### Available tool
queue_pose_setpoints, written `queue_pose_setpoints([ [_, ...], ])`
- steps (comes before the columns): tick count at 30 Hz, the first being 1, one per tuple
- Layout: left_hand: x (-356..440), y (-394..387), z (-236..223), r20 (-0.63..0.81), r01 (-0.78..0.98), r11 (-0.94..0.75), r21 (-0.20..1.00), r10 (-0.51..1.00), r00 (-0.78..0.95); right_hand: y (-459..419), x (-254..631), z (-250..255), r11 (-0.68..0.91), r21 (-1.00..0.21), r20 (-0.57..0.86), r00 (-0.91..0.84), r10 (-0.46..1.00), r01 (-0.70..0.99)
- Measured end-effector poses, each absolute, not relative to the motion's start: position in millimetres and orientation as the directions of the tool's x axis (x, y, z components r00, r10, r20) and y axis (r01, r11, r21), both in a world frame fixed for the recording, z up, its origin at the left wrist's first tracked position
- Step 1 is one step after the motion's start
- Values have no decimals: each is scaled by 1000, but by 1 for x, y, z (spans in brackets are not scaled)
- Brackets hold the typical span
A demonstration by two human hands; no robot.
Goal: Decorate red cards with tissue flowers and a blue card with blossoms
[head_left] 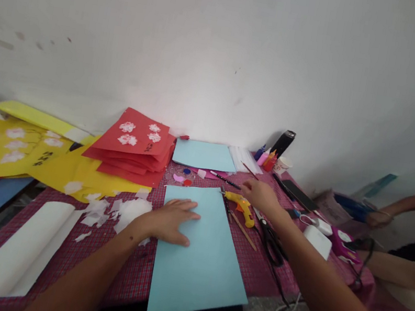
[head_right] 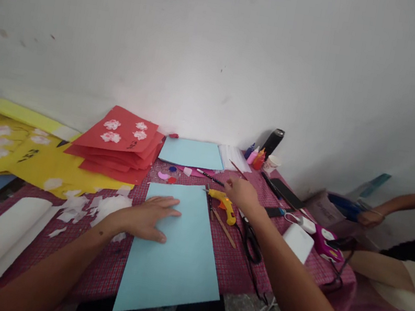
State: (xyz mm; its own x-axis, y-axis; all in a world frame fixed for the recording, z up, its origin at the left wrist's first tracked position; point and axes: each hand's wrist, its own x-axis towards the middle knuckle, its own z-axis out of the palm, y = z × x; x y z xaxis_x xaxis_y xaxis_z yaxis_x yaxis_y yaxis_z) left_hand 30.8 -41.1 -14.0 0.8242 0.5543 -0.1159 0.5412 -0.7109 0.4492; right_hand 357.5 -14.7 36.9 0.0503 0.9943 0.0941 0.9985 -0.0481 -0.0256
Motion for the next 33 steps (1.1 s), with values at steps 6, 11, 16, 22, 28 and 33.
queue_pose_setpoints([
  [6,31,-41,-14,-114,545,-718,433,556,823,-74,351,10,-161,-76,-5,161,987,984],
  [11,31,-43,-10,-141,558,-716,419,556,819,-78,345,5,-200,-109,13,202,979,974],
  [16,29,-39,-13,-136,567,-724,393,564,814,-75,349,5,-202,-117,33,207,978,972],
  [22,27,-36,-18,-127,572,-722,390,573,810,-81,345,5,-170,-66,143,178,974,983],
  [28,28,-38,-13,-137,575,-720,389,572,809,-82,344,3,-187,-35,110,190,976,982],
  [33,28,-38,-13,-137,573,-715,400,572,809,-75,348,-4,-206,-63,70,210,975,976],
])
